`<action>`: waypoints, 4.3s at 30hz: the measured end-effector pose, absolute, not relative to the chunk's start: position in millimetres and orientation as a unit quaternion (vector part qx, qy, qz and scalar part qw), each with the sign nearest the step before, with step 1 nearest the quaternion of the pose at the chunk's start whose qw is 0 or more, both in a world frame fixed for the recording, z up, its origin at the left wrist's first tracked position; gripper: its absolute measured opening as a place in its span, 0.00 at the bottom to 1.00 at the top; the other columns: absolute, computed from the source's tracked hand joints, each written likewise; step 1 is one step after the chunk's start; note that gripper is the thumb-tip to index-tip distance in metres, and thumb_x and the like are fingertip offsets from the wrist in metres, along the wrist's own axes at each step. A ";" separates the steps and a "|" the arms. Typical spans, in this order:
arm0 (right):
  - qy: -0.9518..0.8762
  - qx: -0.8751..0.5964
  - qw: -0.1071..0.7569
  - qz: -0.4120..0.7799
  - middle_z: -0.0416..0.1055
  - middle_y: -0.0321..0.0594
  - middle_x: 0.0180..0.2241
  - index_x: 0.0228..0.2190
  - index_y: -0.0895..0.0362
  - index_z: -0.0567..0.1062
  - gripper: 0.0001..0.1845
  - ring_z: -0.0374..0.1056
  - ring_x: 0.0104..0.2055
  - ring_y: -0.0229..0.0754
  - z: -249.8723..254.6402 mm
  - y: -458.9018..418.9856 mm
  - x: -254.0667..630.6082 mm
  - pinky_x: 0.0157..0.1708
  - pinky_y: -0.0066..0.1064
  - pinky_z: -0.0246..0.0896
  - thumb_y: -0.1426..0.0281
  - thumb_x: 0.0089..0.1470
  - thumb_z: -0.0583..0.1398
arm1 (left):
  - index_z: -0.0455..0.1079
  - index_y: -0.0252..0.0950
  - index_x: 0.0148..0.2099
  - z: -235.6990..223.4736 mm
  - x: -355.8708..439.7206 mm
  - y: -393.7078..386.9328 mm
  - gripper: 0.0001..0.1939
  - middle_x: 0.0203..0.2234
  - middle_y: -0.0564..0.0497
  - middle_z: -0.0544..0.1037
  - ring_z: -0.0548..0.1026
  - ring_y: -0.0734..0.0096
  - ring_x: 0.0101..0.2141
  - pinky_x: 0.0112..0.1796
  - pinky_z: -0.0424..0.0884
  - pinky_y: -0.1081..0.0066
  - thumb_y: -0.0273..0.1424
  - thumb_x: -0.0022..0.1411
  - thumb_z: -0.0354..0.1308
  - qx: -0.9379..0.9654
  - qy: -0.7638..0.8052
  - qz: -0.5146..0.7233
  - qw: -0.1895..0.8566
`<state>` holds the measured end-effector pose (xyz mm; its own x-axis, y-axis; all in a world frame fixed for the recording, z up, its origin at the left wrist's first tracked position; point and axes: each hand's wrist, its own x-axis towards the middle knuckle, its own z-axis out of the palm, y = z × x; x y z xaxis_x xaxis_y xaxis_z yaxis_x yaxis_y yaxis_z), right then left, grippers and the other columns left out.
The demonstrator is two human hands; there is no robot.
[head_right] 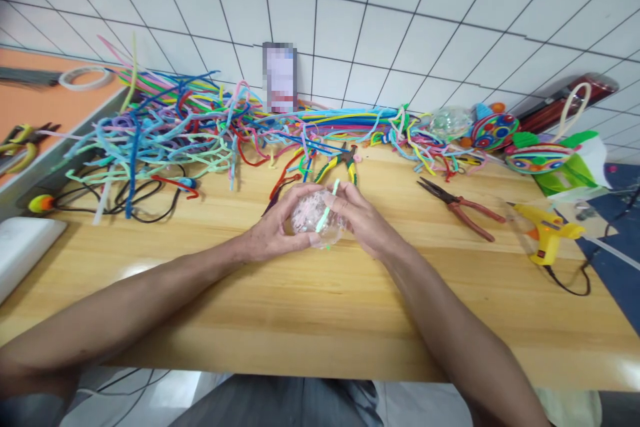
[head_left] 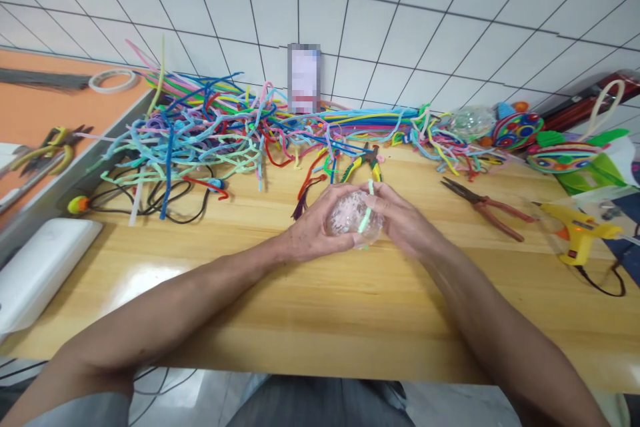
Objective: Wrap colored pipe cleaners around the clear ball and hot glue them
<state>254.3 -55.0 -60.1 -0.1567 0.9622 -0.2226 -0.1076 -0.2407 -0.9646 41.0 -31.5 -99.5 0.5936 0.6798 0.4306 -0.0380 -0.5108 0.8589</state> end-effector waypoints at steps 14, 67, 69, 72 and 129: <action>-0.338 -0.453 0.474 0.675 0.83 0.42 0.51 0.49 0.49 0.81 0.22 0.76 0.58 0.56 -58.6 -37.5 252.2 0.55 0.56 0.72 0.53 0.61 0.58 | 0.63 0.44 0.63 -98.6 47.9 -38.4 0.28 0.66 0.38 0.68 0.68 0.49 0.67 0.65 0.66 0.42 0.42 0.67 0.69 0.759 0.270 0.557 0.200; -0.234 -0.390 0.565 0.689 0.84 0.40 0.50 0.48 0.50 0.82 0.17 0.80 0.51 0.51 -71.3 -46.2 245.4 0.49 0.48 0.79 0.60 0.63 0.59 | 0.67 0.40 0.49 -102.0 53.2 -41.6 0.13 0.60 0.38 0.75 0.73 0.55 0.63 0.61 0.71 0.48 0.35 0.69 0.67 0.744 0.253 0.564 0.256; -0.262 -0.403 0.571 0.666 0.84 0.40 0.51 0.47 0.50 0.82 0.17 0.79 0.52 0.51 -72.7 -44.9 246.8 0.50 0.46 0.78 0.60 0.62 0.60 | 0.68 0.40 0.48 -103.3 53.3 -41.5 0.11 0.60 0.38 0.75 0.73 0.55 0.63 0.61 0.71 0.48 0.33 0.70 0.67 0.744 0.261 0.560 0.253; -0.281 -0.421 0.579 0.640 0.84 0.39 0.50 0.45 0.51 0.82 0.18 0.79 0.53 0.52 -77.2 -42.7 249.9 0.52 0.46 0.77 0.55 0.60 0.61 | 0.68 0.40 0.45 -106.1 53.6 -40.6 0.09 0.59 0.38 0.74 0.73 0.55 0.63 0.62 0.70 0.47 0.33 0.69 0.67 0.742 0.282 0.553 0.254; -0.503 -0.469 0.535 0.491 0.80 0.37 0.47 0.33 0.50 0.82 0.09 0.74 0.46 0.43 -58.9 -64.9 245.9 0.46 0.36 0.73 0.63 0.50 0.74 | 0.58 0.50 0.74 -99.6 47.9 -30.6 0.43 0.72 0.43 0.65 0.67 0.45 0.69 0.67 0.67 0.44 0.42 0.63 0.73 0.751 0.193 0.383 0.503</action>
<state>245.9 -64.9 -58.9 0.0128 0.9969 0.0781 -0.0547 0.0787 -0.9954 47.9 -30.6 -99.6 0.6330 0.6743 0.3803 -0.0958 -0.4192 0.9028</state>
